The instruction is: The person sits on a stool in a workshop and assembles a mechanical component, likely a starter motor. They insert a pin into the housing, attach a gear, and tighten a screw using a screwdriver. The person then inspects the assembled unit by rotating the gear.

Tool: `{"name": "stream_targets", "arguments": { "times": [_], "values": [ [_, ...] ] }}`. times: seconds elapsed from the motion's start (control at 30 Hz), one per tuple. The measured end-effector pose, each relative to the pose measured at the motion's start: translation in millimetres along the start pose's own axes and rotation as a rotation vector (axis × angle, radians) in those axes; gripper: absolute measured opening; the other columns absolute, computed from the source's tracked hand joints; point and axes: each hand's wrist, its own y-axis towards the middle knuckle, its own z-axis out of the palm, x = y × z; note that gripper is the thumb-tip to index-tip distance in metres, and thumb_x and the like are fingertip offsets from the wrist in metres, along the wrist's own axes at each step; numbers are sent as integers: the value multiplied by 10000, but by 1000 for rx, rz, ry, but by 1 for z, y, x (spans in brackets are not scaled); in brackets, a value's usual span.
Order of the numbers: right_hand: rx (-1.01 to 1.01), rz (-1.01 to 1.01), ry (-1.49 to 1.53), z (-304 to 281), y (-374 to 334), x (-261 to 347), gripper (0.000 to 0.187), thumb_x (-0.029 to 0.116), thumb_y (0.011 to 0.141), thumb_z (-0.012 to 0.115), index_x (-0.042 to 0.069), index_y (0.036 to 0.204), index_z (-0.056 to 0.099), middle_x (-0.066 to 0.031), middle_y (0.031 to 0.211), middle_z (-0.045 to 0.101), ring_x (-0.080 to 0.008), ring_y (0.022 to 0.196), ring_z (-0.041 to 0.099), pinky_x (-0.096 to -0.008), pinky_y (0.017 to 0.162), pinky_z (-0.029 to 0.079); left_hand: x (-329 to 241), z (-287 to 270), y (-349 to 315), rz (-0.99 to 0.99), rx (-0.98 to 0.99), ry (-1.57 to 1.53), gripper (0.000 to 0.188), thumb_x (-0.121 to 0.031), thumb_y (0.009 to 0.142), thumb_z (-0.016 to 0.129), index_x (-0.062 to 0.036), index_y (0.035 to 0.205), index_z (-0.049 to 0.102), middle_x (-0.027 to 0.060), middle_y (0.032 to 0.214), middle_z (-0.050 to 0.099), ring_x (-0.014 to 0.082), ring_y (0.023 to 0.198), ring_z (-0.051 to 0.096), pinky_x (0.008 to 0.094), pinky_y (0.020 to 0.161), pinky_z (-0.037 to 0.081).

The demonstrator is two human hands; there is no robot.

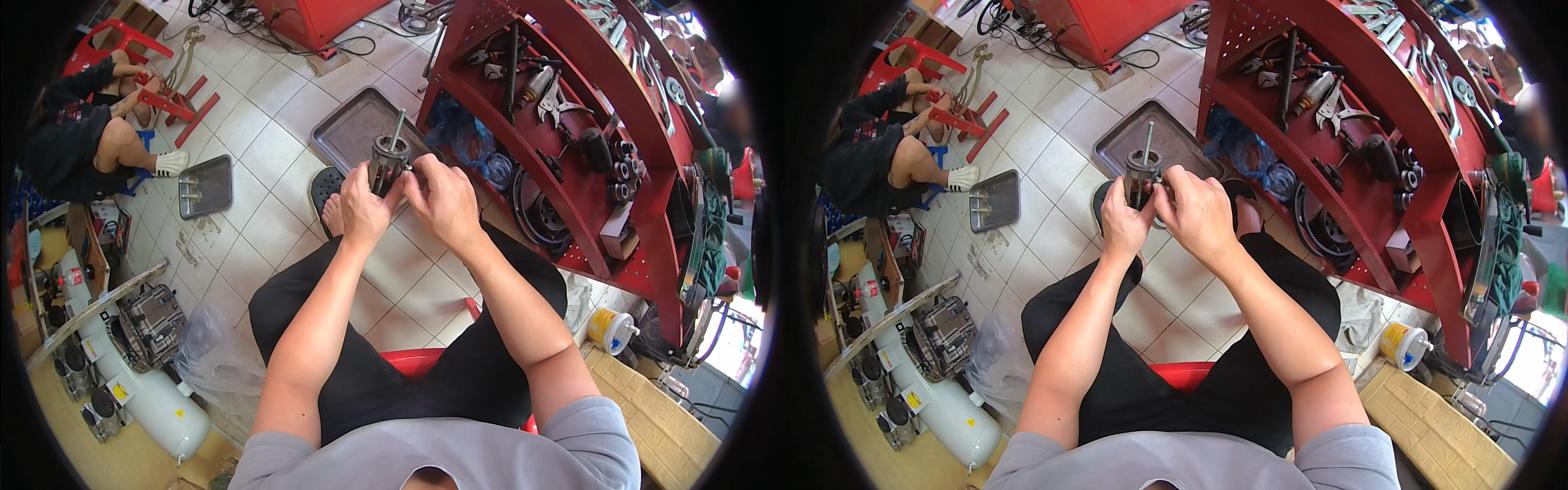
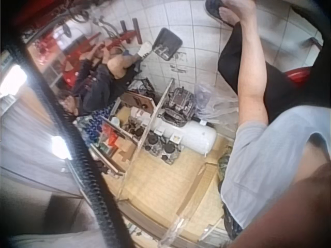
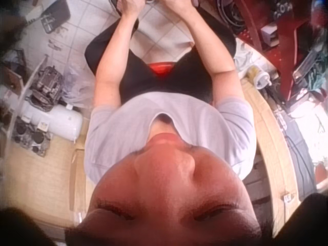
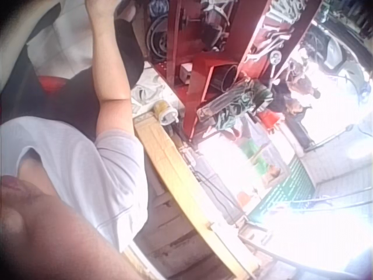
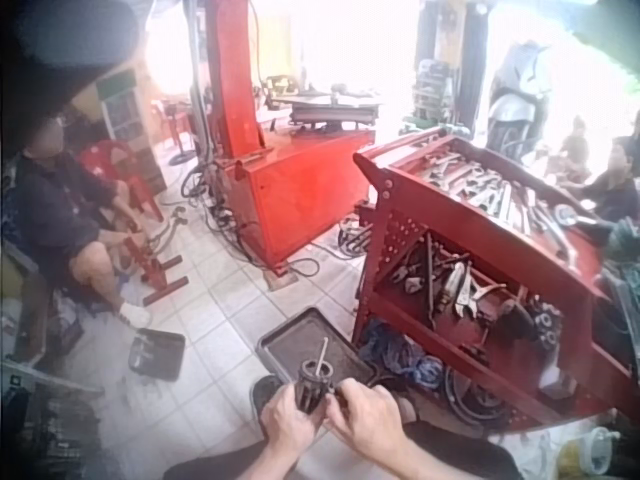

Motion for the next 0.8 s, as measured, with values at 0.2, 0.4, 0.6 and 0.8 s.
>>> {"name": "stream_targets", "arguments": {
  "times": [0.2, 0.4, 0.6, 0.8],
  "values": [
    [14, 5, -23, 2, -2, -2, 151, 172, 838, 617, 64, 824, 512, -93, 682, 583, -283, 602, 570, -370, 559, 387, 1, 1, 0, -28, 6, 8, 311, -249, 752, 765, -25, 829, 564, 99, 746, 619, 298, 711, 593, 398, 660, 448],
    [8, 5, -44, 2, -2, -2, 145, 171, 850, 608, 62, 829, 515, -97, 685, 585, -283, 604, 573, -372, 561, 390, -4, -1, 1, -52, 25, 12, 316, -257, 754, 767, -25, 832, 567, 100, 746, 620, 298, 706, 595, 393, 650, 452],
    [-21, 21, -31, 4, -1, -7, 144, 173, 833, 610, 60, 808, 525, -90, 636, 587, -279, 578, 572, -372, 559, 394, -10, 0, 0, -199, 96, 12, 332, -256, 742, 772, -11, 844, 572, 119, 757, 626, 314, 728, 603, 391, 667, 463],
    [-50, 53, -81, 2, 4, -15, 137, 179, 767, 635, 59, 774, 569, -88, 628, 603, -272, 563, 580, -361, 556, 411, -10, -3, 1, -261, 177, 85, 348, -349, 737, 752, -87, 906, 599, 86, 779, 672, 296, 751, 655, 395, 670, 484]
  ]
}}
